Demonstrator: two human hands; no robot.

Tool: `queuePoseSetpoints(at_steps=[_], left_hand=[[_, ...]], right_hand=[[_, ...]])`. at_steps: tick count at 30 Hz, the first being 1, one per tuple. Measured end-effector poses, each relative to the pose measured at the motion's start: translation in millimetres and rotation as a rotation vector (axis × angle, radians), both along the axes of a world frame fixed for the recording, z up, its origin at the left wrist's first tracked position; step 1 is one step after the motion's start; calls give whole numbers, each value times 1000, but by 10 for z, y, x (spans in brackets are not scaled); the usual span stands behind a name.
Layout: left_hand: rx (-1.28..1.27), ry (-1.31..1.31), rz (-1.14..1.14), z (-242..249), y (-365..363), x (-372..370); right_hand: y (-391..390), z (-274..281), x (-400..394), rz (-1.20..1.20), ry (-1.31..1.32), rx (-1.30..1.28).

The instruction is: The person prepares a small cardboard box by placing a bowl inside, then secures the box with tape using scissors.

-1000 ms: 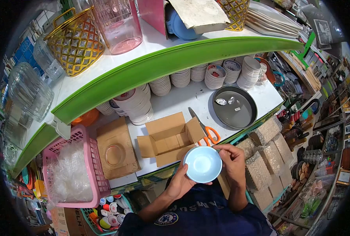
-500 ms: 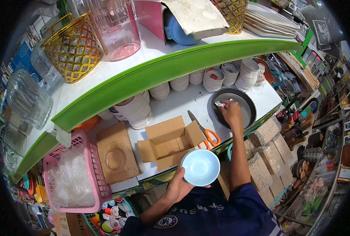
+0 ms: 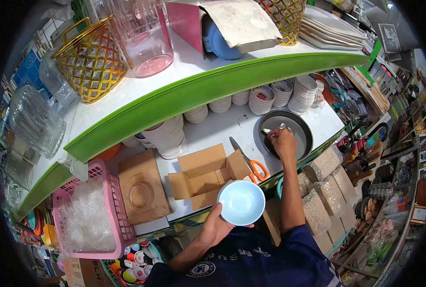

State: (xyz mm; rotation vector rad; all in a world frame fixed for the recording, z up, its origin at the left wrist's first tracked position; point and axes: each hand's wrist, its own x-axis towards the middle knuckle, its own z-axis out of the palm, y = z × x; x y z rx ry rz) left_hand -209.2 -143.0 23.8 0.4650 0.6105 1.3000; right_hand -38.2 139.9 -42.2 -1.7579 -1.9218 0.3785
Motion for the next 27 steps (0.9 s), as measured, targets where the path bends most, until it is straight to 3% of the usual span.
queuePoseSetpoints(at_steps=[8, 11, 13, 16, 20, 27], left_hand=[[-4, 4, -49, -24, 67, 86], [16, -1, -89, -22, 111, 110], [6, 7, -79, -6, 122, 125], [24, 10, -74, 28, 149, 129], [25, 15, -46, -1, 146, 114], [62, -21, 1, 5, 125, 11]], right_hand=[[-217, 167, 126, 66, 114, -32], [-467, 536, 113, 118, 263, -17], [-712, 824, 128, 277, 505, 59], [-1037, 1209, 186, 436, 536, 120], [-1270, 1368, 231, 719, 527, 271], [-1410, 1478, 40, 999, 425, 237]])
